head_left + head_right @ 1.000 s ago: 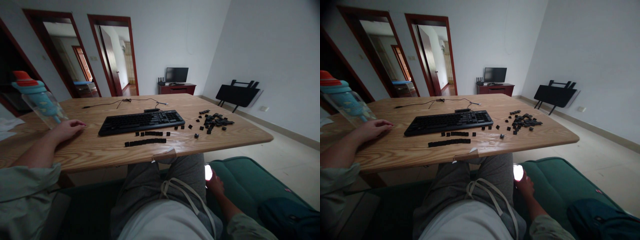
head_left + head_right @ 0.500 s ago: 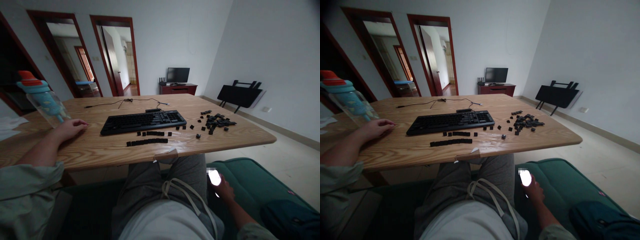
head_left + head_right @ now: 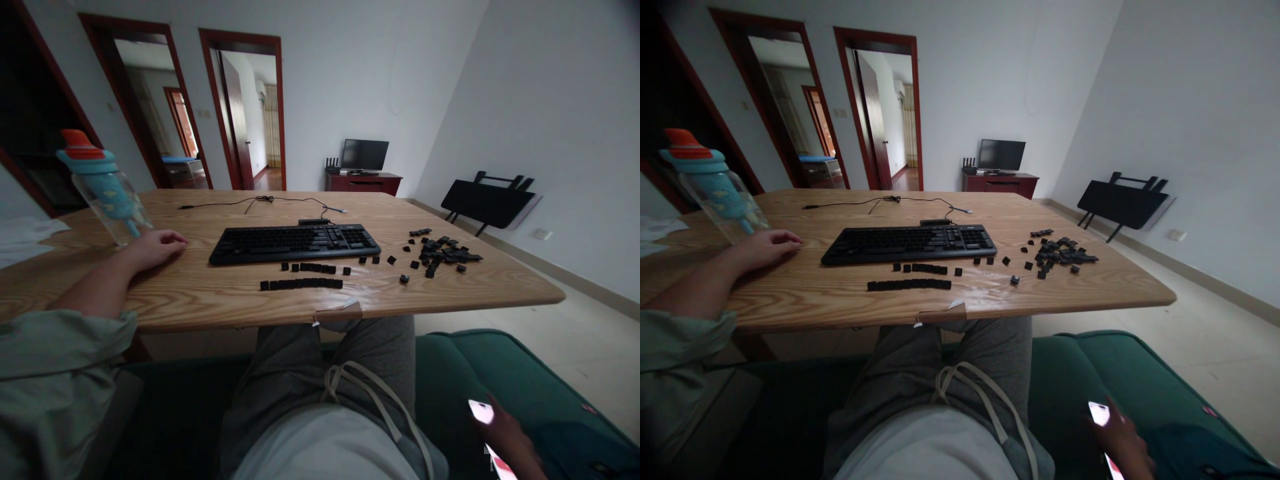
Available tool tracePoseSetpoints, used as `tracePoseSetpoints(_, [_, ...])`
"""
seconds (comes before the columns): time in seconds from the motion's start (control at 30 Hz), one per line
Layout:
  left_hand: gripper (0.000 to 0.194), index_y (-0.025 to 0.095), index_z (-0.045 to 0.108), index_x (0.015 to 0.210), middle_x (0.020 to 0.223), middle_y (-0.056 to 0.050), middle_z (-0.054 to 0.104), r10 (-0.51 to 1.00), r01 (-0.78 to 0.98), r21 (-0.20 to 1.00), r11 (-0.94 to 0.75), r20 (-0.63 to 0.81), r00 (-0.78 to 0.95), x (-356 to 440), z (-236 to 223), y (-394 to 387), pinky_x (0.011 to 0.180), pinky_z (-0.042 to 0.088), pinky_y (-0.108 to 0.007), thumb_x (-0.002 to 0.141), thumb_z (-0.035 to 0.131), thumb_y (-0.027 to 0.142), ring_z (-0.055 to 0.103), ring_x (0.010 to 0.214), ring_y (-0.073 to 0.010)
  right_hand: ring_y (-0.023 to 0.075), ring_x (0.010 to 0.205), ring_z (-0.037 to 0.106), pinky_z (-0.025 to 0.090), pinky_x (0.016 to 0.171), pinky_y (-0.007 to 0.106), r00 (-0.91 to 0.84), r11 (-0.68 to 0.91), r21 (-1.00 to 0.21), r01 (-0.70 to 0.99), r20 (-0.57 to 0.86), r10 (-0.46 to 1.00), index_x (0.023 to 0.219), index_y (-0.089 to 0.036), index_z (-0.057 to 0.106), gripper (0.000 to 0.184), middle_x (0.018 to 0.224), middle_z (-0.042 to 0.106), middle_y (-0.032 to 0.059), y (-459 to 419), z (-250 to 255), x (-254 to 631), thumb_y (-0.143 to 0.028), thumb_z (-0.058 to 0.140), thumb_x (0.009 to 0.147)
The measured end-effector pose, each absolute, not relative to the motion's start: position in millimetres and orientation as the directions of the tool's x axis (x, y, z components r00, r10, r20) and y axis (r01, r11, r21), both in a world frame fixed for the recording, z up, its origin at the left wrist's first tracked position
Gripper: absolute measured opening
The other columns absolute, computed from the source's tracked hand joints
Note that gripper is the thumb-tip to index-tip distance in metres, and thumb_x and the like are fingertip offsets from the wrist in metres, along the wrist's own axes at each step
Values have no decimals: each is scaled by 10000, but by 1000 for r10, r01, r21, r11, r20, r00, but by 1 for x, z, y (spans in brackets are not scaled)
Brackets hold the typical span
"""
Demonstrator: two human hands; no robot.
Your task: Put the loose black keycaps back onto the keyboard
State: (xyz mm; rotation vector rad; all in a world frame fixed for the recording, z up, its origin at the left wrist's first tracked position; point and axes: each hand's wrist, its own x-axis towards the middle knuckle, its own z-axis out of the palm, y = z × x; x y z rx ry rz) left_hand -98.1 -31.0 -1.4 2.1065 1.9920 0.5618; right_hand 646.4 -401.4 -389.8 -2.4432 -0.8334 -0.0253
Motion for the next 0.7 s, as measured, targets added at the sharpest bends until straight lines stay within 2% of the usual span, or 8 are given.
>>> tracePoseSetpoints(0.07, [381,130,687,1016,996,-98,710,989,918,387,-92,143,39,-101,-4,-27,914,483,-356,784,545,397,622,930,-231,497,1108,648,499,904,694,728,-537,-546,643,219,649,1188,-244,629,742,1123,693,218,-364,-354,626,-685,514,603])
tracePoseSetpoints(0.13, [388,132,687,1023,993,-93,713,990,913,397,-94,135,43,-102,-6,-26,902,487,-353,783,552,405,623,919,-228,434,1263,573,434,1071,612,619,-349,-584,733,361,697,1272,-155,590,748,1265,638,247,-325,-314,593,-667,487,736])
tracePoseSetpoints(0.2, [397,132,686,1022,990,-88,713,991,909,409,-81,128,30,-102,-5,-26,892,491,-347,779,556,418,621,893,-221,377,1340,511,396,1126,567,503,-157,-584,797,497,707,1343,-156,545,700,1380,574,220,-292,-277,550,-626,485,828])
tracePoseSetpoints(0.27, [400,133,685,1013,976,-82,711,992,907,415,-65,129,12,-102,-4,-27,878,495,-337,773,552,425,616,868,-214,342,1343,505,411,1124,537,389,-26,-562,827,538,748,1361,-156,532,619,1383,564,207,-267,-252,505,-561,467,897])
tracePoseSetpoints(0.43, [384,154,686,976,910,-58,713,989,902,425,-72,145,11,-103,-5,-25,850,500,-322,741,548,424,611,838,-211,440,1467,278,326,1131,667,370,-121,-408,905,615,696,1386,-110,529,623,1536,373,259,-250,-254,435,-502,526,902])
tracePoseSetpoints(0.57, [396,152,687,977,909,-55,717,988,892,441,-101,151,37,-104,-6,-24,849,496,-314,724,569,432,612,850,-210,473,1508,158,338,1105,697,282,-82,-340,937,596,752,1403,-182,562,579,1633,243,192,-271,-269,429,-487,532,911])
tracePoseSetpoints(0.63, [391,145,681,977,884,-51,718,990,886,455,-93,135,35,-103,-5,-27,832,500,-310,728,576,428,611,843,-209,484,1505,160,344,1093,709,226,-51,-315,948,547,806,1349,-212,623,528,1627,286,168,-287,-260,425,-451,584,880])
tracePoseSetpoints(0.7, [384,141,677,979,881,-49,722,991,887,454,-86,127,31,-101,-3,-30,833,503,-316,733,586,421,613,850,-213,471,1457,303,390,1076,678,111,36,-305,952,453,885,1175,-215,723,383,1524,462,168,-304,-234,418,-394,621,852])
